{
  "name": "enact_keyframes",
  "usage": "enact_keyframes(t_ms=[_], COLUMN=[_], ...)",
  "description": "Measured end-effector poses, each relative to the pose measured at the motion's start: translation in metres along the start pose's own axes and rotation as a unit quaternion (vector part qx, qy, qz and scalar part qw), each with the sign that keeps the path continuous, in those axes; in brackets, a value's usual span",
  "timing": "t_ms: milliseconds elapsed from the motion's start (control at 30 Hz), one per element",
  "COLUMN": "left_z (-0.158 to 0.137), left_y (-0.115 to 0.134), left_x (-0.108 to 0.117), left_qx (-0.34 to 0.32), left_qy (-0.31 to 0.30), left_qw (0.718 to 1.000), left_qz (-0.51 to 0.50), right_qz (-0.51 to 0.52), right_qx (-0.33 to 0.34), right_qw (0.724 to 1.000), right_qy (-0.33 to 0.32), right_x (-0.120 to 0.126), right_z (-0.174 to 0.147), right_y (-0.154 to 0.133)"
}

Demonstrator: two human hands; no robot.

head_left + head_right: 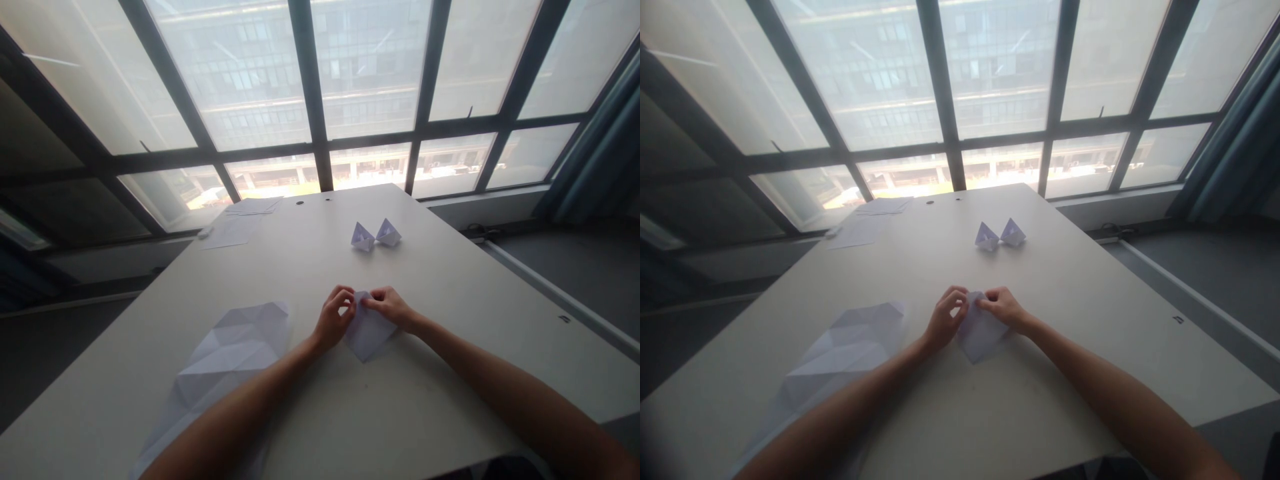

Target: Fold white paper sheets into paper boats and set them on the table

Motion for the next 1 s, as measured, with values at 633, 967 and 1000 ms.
enact_keyframes(t_ms=[633, 967, 1000], left_z=[0.002, 0.001, 0.001], left_y=[-0.046, -0.054, -0.055], left_x=[-0.008, -0.010, -0.009], left_qx=[0.138, 0.194, 0.196], left_qy=[-0.035, -0.072, -0.066], left_qw=[0.981, 0.971, 0.972], left_qz=[-0.129, -0.117, -0.114], right_qz=[-0.086, -0.105, -0.108], right_qx=[0.034, 0.024, 0.021], right_qw=[0.996, 0.993, 0.993], right_qy=[0.004, -0.054, -0.051], right_x=[-0.002, -0.006, -0.006], right_z=[0.001, 0.001, 0.001], right_y=[-0.007, -0.007, -0.007])
Point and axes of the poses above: each hand's wrist, its own z-axis towards the middle knuckle, its own x-axis out of the back of the hand, y = z × x, the point moved 9 cm from there along z, towards the middle knuckle, and after that the axes turned 13 degrees about -y, right-handed, at the moved point
